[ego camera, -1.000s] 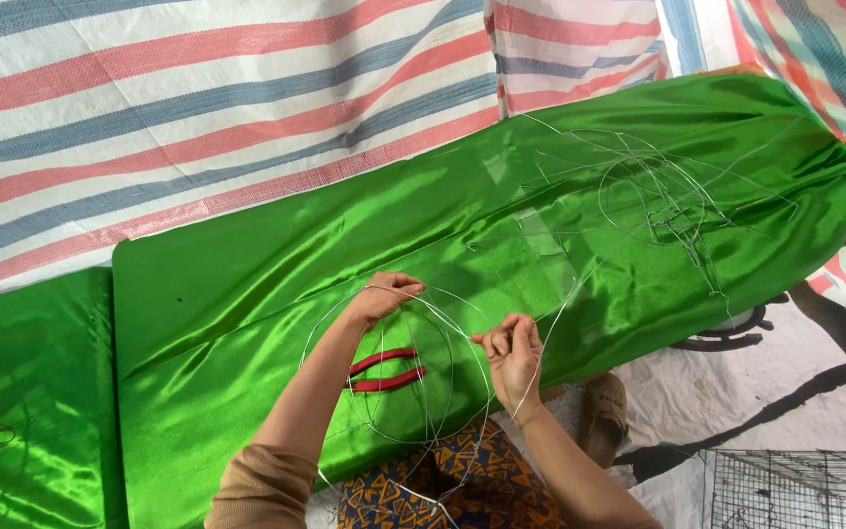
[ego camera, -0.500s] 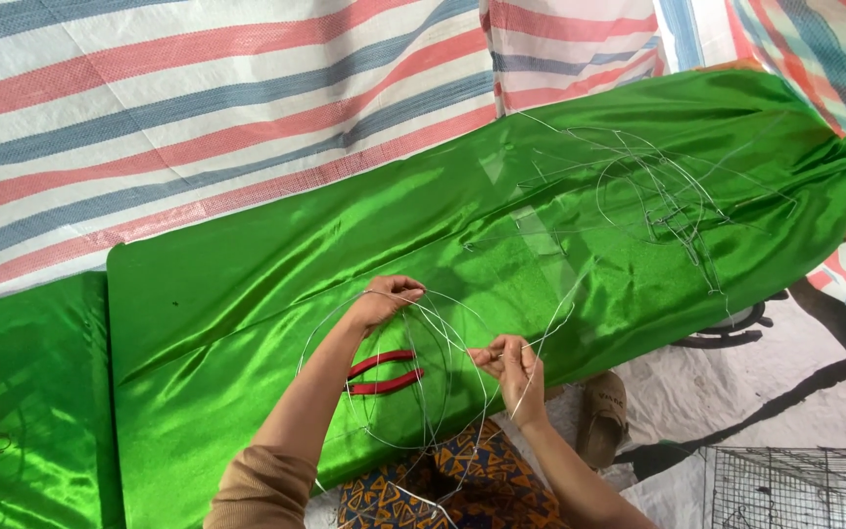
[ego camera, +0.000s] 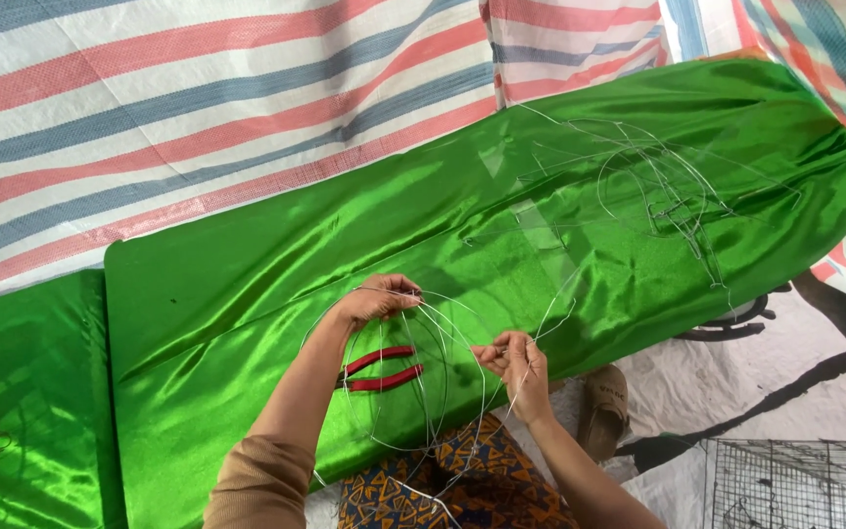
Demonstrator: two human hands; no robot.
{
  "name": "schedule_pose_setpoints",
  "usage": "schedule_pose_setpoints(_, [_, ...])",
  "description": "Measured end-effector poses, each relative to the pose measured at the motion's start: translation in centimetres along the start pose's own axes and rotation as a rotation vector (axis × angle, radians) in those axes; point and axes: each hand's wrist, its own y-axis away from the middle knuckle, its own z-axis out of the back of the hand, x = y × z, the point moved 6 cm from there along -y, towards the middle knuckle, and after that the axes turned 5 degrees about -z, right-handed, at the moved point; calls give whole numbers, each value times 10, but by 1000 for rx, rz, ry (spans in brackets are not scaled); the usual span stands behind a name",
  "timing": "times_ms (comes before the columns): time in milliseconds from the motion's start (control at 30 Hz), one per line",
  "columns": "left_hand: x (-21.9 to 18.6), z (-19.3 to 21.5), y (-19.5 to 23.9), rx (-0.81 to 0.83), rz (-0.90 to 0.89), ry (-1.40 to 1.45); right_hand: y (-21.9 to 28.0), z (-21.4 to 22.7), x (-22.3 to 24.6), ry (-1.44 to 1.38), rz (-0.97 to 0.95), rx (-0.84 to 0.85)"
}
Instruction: The person twists thin wire by hand and using pliers to form circular shapes on a green fabric surface.
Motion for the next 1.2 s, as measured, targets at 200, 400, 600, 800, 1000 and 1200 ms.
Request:
schedule_pose_setpoints(200, [-2,-4,4,-16,20,35,8,-1,-4,44,30,-5])
schedule_pose_setpoints(400, [12,-4,-2,9,28,95,10,5,-9,57,-13,-18])
schedule_pose_setpoints(600, [-4,-15,15,45,39,186,2,5,-3,-76,-85,-13])
schedule_pose_setpoints(800, [3,-14,12,24,9,219,3,7,-5,-71,-62,-21])
schedule_pose_setpoints(1000, [30,-11,-7,-15,-25,201,19,2,3,182,114,15])
schedule_pose_setpoints(1200, [25,-13,-5,-51,-5,121,20,0,2,243,167,97])
